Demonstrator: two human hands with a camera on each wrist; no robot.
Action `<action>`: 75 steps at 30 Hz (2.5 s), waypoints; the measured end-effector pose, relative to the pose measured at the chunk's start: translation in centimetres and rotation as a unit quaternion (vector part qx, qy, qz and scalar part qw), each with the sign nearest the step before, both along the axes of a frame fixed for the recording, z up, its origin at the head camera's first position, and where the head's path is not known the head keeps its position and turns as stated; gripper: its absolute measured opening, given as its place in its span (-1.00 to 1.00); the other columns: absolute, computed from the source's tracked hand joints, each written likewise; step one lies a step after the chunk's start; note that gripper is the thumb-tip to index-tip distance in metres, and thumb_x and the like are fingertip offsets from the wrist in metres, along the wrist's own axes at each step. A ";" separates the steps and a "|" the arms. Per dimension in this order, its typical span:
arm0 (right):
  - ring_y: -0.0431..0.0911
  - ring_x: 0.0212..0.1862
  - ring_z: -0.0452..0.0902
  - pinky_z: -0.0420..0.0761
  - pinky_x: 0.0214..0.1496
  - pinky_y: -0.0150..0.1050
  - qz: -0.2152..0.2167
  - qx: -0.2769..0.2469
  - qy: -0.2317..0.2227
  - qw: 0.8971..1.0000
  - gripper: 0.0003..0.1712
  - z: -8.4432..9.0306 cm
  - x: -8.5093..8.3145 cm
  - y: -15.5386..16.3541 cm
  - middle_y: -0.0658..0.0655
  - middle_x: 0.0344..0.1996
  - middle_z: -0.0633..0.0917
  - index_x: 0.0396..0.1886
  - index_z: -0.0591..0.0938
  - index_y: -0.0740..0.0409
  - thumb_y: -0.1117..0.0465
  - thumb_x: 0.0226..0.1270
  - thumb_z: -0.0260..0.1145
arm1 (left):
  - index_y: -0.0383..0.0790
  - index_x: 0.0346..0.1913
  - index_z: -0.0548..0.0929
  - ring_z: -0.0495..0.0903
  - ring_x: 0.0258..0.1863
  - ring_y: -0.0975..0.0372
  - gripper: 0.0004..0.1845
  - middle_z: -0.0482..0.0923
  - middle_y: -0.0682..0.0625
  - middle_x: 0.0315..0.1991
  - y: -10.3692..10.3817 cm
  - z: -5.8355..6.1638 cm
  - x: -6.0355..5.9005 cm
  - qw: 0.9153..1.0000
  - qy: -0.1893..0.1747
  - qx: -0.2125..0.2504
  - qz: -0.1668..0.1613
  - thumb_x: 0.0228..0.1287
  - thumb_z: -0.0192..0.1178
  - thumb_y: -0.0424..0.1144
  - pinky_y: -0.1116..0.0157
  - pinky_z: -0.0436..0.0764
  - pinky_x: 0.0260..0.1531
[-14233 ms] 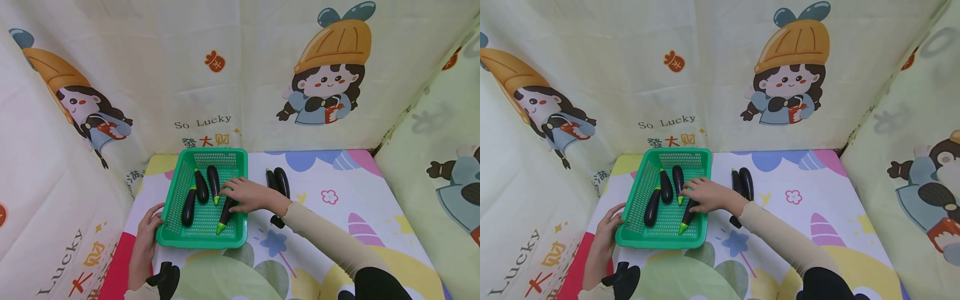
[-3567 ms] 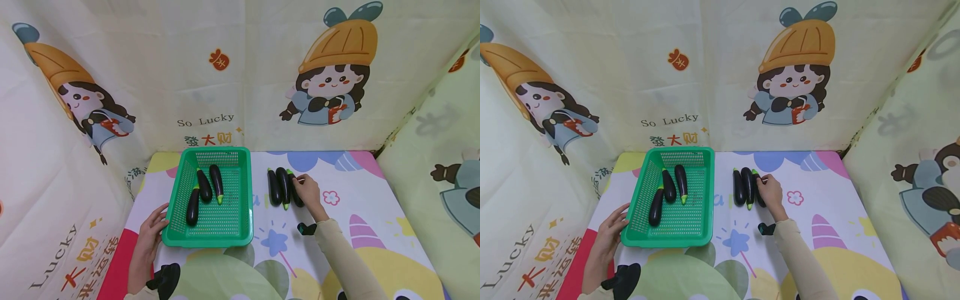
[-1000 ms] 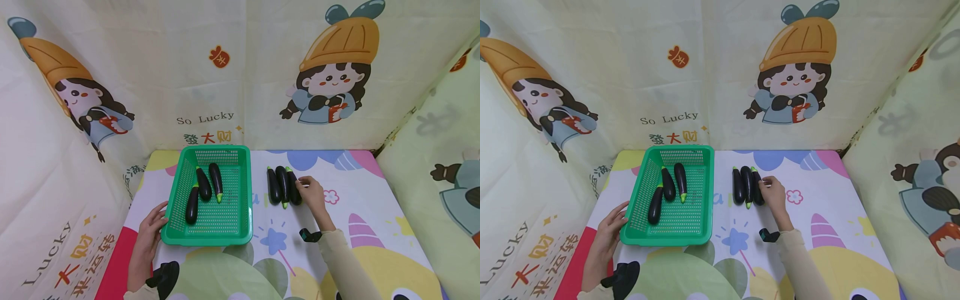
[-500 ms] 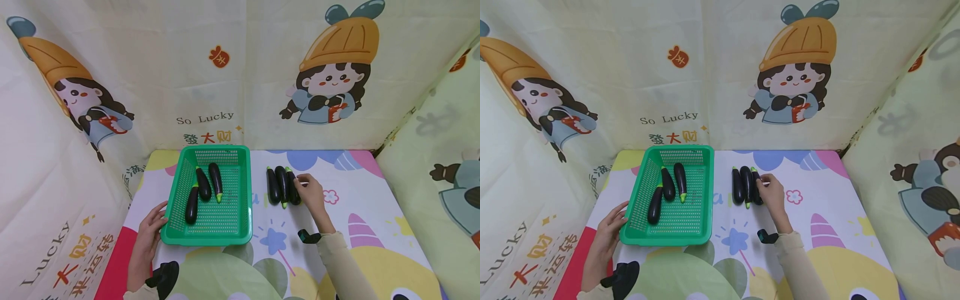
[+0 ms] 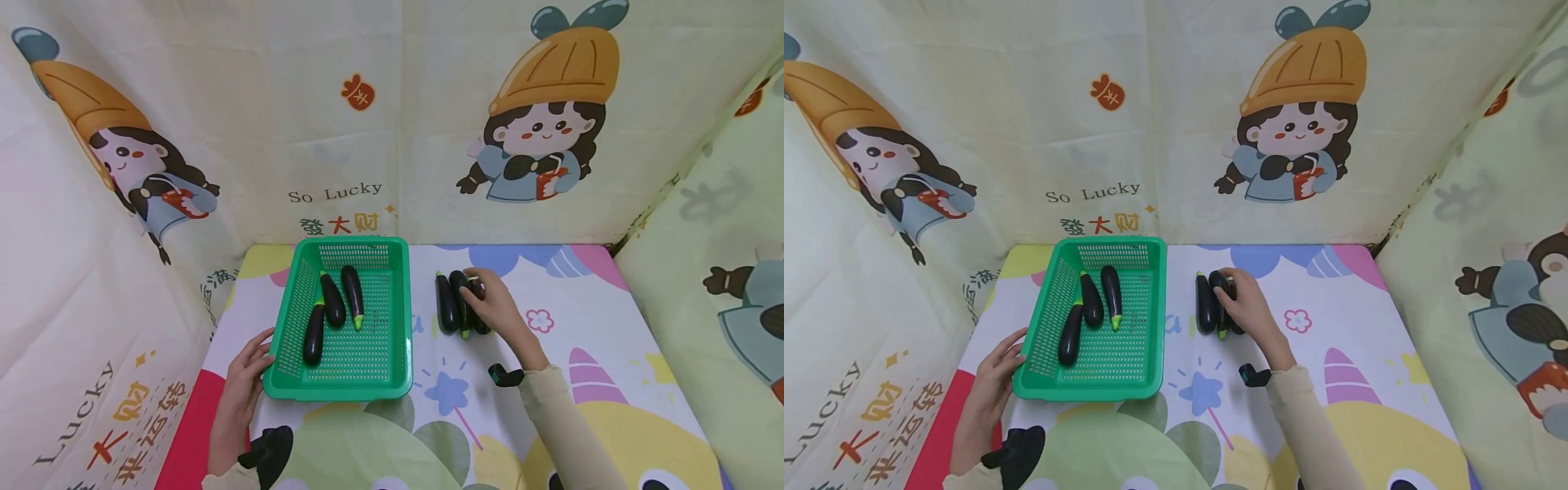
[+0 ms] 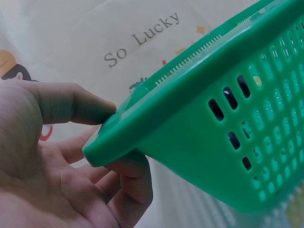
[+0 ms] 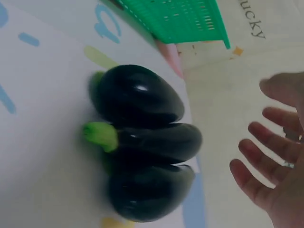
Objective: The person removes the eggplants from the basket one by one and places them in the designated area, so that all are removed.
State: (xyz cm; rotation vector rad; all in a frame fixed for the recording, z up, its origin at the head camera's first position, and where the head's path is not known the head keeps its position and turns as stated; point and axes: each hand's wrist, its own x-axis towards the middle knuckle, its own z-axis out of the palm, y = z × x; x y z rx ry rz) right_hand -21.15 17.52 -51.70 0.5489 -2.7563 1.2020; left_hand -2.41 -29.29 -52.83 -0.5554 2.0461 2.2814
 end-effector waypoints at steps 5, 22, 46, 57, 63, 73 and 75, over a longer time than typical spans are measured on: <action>0.25 0.30 0.50 0.50 0.37 0.22 0.064 0.053 0.011 0.996 -0.49 1.4 -0.6 -0.5 0.31 0.29 0.58 0.36 0.53 0.21 0.13 0.52 0.33 | -0.16 0.61 0.23 0.73 0.01 0.39 -0.30 0.66 0.30 0.06 0.0 0.0 0.0 1.000 0.001 0.000 -0.001 0.50 0.21 -0.31 0.43 0.71 0.04; 0.11 0.36 0.51 0.58 0.39 0.11 0.188 0.170 0.066 0.965 -0.48 5.1 -2.3 -5.5 0.17 0.31 0.60 0.35 0.56 0.11 0.04 0.49 0.37 | -0.13 0.62 0.21 0.74 0.02 0.40 -0.28 0.67 0.33 0.06 -0.2 -0.1 0.1 1.000 -0.005 0.005 0.000 0.50 0.21 -0.28 0.41 0.70 0.06; 0.09 0.29 0.51 0.64 0.25 0.08 0.341 0.320 0.175 0.866 -0.46 7.7 -4.1 -12.6 0.15 0.29 0.59 0.37 0.55 0.09 0.06 0.47 0.38 | -0.09 0.63 0.21 0.73 0.03 0.39 -0.28 0.67 0.32 0.06 -0.1 -0.2 0.1 1.000 -0.013 0.022 0.005 0.50 0.21 -0.30 0.42 0.70 0.06; 0.09 0.33 0.51 0.61 0.32 0.05 0.370 0.402 0.200 0.813 -0.43 9.3 -4.8 -15.1 0.13 0.35 0.58 0.43 0.50 0.06 -0.01 0.53 0.32 | -0.06 0.63 0.21 0.70 0.06 0.41 -0.26 0.65 0.33 0.09 0.0 -0.2 0.1 1.000 -0.020 0.020 0.007 0.48 0.23 -0.29 0.42 0.69 0.08; 0.05 0.35 0.49 0.60 0.31 0.00 0.375 0.444 0.201 0.789 -0.40 9.2 -5.2 -16.8 0.10 0.39 0.55 0.48 0.47 0.00 -0.05 0.56 0.28 | -0.09 0.63 0.20 0.69 0.05 0.41 -0.26 0.64 0.31 0.07 0.0 -0.1 0.0 0.999 -0.019 0.024 0.007 0.48 0.22 -0.31 0.44 0.70 0.06; 0.02 0.29 0.49 0.58 0.29 -0.06 0.401 0.455 0.206 0.768 -0.50 9.0 -5.3 -19.7 0.07 0.36 0.58 0.45 0.49 -0.02 0.04 0.60 0.22 | -0.10 0.63 0.19 0.69 0.06 0.41 -0.28 0.65 0.30 0.08 -0.1 0.0 -0.2 0.999 -0.013 0.035 0.001 0.50 0.19 -0.33 0.45 0.70 0.06; 0.00 0.29 0.49 0.58 0.30 -0.07 0.409 0.455 0.211 0.762 -0.52 9.0 -5.4 -20.2 0.05 0.35 0.59 0.44 0.50 -0.04 0.04 0.62 0.19 | -0.12 0.63 0.18 0.69 0.06 0.41 -0.28 0.65 0.29 0.08 -0.1 0.0 -0.3 0.999 -0.010 0.033 -0.001 0.50 0.18 -0.34 0.45 0.70 0.05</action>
